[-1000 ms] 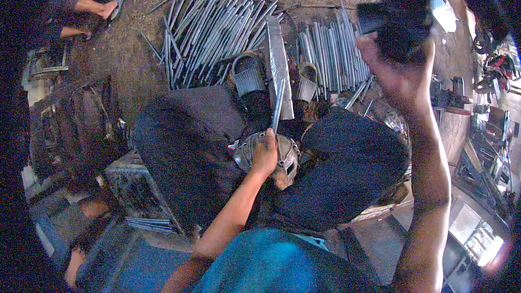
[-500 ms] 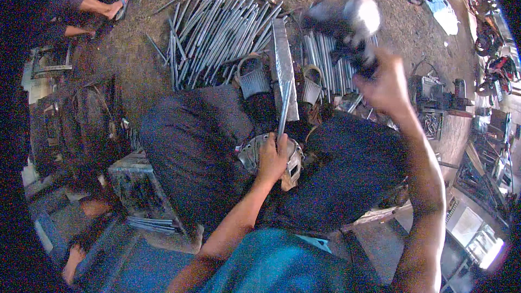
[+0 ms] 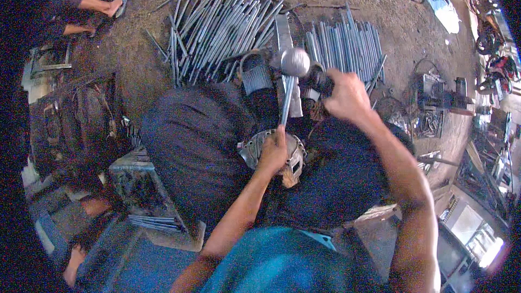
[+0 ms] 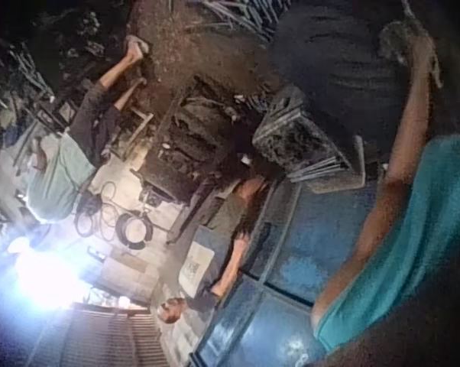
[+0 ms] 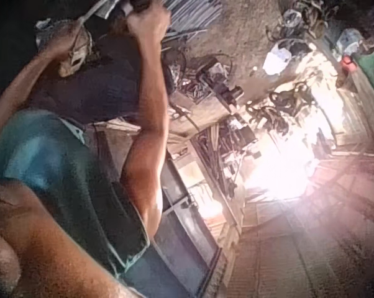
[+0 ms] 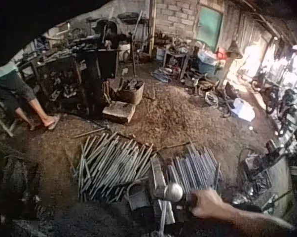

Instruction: The person hammers a metal pin into a metal joint assembly to secure it.

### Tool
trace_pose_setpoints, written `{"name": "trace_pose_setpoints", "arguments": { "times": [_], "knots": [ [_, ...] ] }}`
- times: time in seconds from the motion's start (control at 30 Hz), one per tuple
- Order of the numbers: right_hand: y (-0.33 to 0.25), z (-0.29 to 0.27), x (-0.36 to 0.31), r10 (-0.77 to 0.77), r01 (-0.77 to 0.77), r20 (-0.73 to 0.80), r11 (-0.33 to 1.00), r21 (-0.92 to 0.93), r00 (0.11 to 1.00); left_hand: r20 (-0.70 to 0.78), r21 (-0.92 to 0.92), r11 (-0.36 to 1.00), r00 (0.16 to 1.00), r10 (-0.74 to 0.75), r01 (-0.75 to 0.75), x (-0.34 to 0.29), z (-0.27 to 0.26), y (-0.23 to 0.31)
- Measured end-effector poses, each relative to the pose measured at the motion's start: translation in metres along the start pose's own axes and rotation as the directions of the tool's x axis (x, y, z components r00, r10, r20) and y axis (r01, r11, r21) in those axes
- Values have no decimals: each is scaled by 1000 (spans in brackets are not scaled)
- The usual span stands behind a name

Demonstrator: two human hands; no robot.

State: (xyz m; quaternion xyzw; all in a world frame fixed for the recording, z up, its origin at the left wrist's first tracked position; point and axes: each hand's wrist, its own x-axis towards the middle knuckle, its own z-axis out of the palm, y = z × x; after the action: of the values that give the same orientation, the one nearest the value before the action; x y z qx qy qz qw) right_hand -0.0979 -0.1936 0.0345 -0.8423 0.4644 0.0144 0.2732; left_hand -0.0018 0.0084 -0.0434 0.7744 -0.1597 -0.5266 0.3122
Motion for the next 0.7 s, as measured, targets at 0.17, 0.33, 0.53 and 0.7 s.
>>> {"name": "trace_pose_setpoints", "arguments": {
  "times": [0.17,0.33,0.53,0.7],
  "knots": [
    [-61,-86,1,-59,96,-315,990,106,947,19,-102,995,1000,-17,19,8,-10,-20],
    [0,-29,-5,13,147,-351,894,424,936,1,-52,999,1000,-1,1,3,-4,-5],
    [18,41,-14,123,-124,-27,992,-30,992,123,7,987,980,-157,157,21,-5,-30],
    [-4,-42,6,-218,232,-243,972,29,945,-17,-176,984,999,34,-37,13,1,-24]
  ]
}}
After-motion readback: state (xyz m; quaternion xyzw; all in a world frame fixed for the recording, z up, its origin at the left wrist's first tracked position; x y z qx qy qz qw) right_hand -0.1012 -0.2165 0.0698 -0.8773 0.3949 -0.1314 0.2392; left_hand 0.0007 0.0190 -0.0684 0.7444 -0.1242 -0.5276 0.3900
